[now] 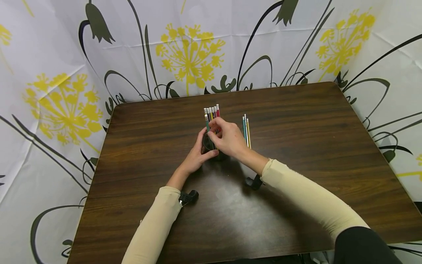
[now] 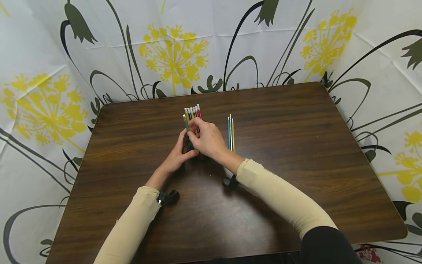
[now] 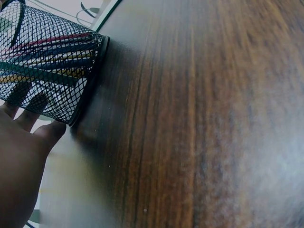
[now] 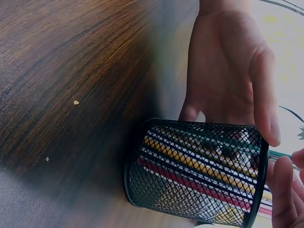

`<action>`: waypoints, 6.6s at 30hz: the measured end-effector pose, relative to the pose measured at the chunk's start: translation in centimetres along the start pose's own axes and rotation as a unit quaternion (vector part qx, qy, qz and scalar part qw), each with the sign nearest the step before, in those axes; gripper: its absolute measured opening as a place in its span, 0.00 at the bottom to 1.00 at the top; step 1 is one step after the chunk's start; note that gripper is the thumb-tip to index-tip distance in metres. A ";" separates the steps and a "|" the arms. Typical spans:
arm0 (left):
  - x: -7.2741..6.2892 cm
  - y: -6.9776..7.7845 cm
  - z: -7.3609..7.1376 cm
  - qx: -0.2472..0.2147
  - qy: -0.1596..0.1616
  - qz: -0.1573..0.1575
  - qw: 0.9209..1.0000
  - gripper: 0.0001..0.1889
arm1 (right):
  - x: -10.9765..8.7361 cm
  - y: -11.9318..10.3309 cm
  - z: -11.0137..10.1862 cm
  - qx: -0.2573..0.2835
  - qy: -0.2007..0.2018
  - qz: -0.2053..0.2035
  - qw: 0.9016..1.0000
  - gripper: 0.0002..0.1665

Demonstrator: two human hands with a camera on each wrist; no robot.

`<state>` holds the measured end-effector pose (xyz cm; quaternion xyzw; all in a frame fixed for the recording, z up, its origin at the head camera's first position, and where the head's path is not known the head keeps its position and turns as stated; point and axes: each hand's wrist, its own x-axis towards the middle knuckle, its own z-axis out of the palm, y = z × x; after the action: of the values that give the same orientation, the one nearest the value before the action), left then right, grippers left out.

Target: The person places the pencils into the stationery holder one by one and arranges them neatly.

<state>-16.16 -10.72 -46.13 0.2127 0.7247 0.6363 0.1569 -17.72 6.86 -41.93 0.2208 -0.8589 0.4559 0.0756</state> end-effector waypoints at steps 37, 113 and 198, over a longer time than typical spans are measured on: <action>0.1 0.0 0.1 0.007 -0.003 0.013 1.000 0.45 | 1.9 -0.1 1.1 -0.079 0.046 0.093 0.991 0.07; 0.0 0.4 0.2 0.002 0.007 -0.020 1.000 0.47 | 1.7 3.9 -9.0 0.124 0.051 0.225 0.965 0.14; 0.0 0.4 0.2 0.002 0.010 -0.029 1.000 0.46 | 2.1 2.5 -4.3 -0.019 0.000 0.148 0.989 0.14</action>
<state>-16.00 -10.52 -45.73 0.1860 0.7332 0.6323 0.1676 -21.02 10.90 -40.64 0.0897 -0.8908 0.4453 0.0115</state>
